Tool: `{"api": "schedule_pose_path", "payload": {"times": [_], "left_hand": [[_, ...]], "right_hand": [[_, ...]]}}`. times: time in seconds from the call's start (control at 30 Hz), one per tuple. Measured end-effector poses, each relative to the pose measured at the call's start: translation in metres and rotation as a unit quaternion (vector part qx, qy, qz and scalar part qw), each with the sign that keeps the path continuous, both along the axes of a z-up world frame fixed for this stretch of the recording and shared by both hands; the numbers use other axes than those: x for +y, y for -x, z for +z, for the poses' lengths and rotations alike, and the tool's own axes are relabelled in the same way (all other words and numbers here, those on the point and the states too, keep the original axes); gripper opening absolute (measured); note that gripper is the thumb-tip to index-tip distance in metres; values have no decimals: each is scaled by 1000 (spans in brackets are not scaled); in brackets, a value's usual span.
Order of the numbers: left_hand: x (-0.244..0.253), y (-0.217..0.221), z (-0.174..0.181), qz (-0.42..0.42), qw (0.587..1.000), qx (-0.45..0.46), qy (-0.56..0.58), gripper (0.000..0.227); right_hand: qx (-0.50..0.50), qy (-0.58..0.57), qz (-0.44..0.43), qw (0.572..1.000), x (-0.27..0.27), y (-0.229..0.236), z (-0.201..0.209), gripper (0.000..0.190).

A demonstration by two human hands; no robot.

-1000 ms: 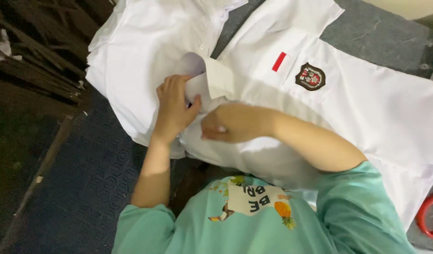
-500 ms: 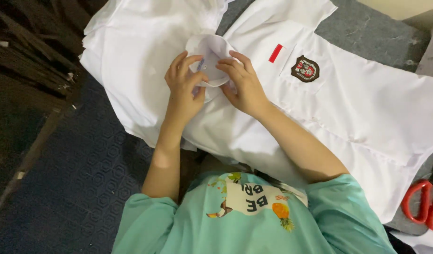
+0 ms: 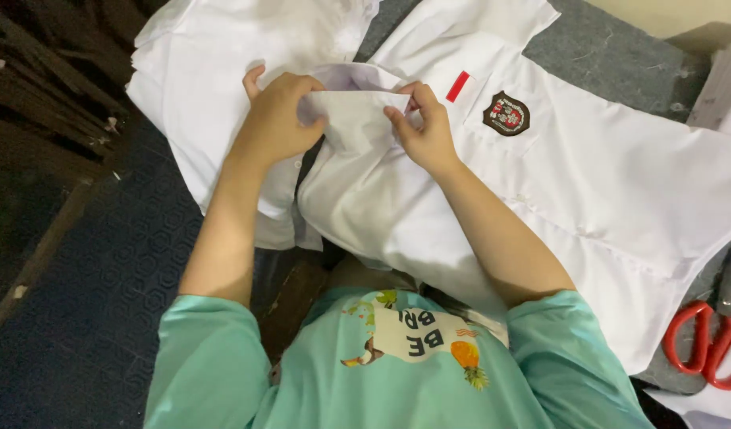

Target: Trimming loose threads with scissors and folding a white school uniform shirt

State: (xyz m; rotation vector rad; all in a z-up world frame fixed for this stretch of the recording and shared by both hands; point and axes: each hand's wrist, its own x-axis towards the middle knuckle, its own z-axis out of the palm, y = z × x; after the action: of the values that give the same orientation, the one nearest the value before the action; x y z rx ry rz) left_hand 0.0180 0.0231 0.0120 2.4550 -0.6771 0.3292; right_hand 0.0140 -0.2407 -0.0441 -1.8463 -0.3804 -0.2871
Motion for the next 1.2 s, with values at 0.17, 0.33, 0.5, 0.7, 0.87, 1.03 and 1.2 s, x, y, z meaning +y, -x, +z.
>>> {"api": "schedule_pose_path", "payload": {"times": [0.17, 0.33, 0.5, 0.7, 0.87, 1.03, 1.2], "left_hand": [[4, -17, 2, -4, 993, 58, -105, 42], [-5, -29, -9, -45, 990, 7, -133, 23], [-8, -24, -12, -89, 980, -34, -173, 13], [8, -20, -48, -126, 916, -298, -237, 17], [10, -13, -47, -116, 891, -383, -216, 25], [-6, 12, -33, -92, 959, -195, -184, 39], [-24, 6, -31, -61, 963, -108, -240, 29]], "right_hand": [[75, -43, 46, 995, -13, -12, -10, 17], [34, 73, 143, 986, -27, -18, -4, 18], [22, 46, 149, 988, -23, -18, -8, 26], [-27, 14, 117, 993, -16, -15, -14, 41], [-82, 80, 130, 985, -20, -11, -8, 53], [-199, 180, 195, 943, -22, -5, 17, 56], [-171, 165, 150, 960, -13, -1, 18, 31]]}}
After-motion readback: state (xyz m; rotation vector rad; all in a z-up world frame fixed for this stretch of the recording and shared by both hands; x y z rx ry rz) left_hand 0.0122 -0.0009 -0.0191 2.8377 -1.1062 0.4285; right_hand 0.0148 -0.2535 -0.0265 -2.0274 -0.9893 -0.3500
